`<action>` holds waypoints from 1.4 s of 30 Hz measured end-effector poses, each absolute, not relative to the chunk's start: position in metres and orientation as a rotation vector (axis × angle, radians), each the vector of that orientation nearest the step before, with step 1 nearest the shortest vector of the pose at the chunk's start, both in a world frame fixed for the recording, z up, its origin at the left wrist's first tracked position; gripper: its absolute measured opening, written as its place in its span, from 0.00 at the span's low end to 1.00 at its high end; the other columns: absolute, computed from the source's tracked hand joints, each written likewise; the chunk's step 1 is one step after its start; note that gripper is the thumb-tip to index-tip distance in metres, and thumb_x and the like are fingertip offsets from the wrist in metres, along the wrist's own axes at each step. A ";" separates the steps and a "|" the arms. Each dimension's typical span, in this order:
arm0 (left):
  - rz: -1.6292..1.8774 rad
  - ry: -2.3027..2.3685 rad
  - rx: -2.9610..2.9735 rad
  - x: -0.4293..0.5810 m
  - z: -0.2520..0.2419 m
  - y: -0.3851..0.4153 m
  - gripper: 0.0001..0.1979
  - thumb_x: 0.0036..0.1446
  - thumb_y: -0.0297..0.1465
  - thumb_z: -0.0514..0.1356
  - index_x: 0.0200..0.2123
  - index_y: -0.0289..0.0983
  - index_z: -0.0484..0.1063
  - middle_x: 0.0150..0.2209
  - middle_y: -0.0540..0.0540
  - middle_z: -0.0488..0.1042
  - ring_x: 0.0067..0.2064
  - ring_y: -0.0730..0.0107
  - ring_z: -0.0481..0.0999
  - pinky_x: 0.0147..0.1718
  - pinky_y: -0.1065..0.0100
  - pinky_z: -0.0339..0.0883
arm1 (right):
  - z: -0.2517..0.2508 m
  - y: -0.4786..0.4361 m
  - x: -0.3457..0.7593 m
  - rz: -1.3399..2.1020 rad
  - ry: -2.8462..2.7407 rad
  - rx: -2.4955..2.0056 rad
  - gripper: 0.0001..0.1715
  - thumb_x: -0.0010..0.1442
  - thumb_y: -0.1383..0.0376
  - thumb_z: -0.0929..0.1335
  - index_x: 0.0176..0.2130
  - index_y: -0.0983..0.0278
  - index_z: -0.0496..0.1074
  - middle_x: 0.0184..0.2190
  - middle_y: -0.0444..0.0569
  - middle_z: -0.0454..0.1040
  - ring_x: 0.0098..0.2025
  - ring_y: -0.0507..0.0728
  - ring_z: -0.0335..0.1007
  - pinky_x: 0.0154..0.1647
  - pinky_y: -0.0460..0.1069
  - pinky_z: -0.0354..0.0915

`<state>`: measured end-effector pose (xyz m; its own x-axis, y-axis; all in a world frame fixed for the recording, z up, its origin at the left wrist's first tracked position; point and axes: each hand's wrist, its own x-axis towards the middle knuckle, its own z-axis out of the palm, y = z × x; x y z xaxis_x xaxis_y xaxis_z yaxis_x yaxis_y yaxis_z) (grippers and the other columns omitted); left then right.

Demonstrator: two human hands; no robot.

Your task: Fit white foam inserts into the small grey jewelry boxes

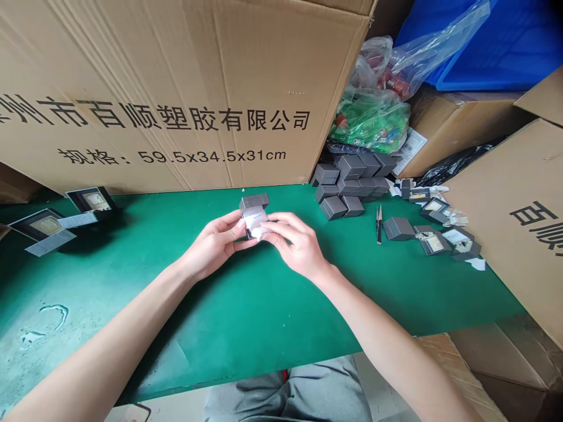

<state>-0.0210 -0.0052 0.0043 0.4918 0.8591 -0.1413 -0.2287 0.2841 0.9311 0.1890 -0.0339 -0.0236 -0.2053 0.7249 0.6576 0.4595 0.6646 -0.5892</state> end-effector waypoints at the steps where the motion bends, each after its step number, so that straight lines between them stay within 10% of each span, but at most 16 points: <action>1: 0.833 0.750 1.028 -0.020 0.005 -0.005 0.21 0.63 0.37 0.66 0.58 0.41 0.76 0.63 0.41 0.74 0.61 0.53 0.75 0.57 0.58 0.75 | -0.023 -0.034 0.189 0.322 -1.846 -0.948 0.12 0.70 0.62 0.68 0.50 0.59 0.79 0.50 0.53 0.77 0.50 0.57 0.77 0.52 0.53 0.77; 42: 0.859 0.891 1.086 -0.013 0.010 -0.011 0.22 0.64 0.35 0.61 0.59 0.36 0.75 0.57 0.39 0.78 0.58 0.51 0.77 0.53 0.52 0.78 | -0.016 -0.037 0.186 0.539 -1.868 -1.012 0.12 0.69 0.58 0.68 0.45 0.62 0.78 0.43 0.48 0.72 0.40 0.51 0.73 0.43 0.46 0.72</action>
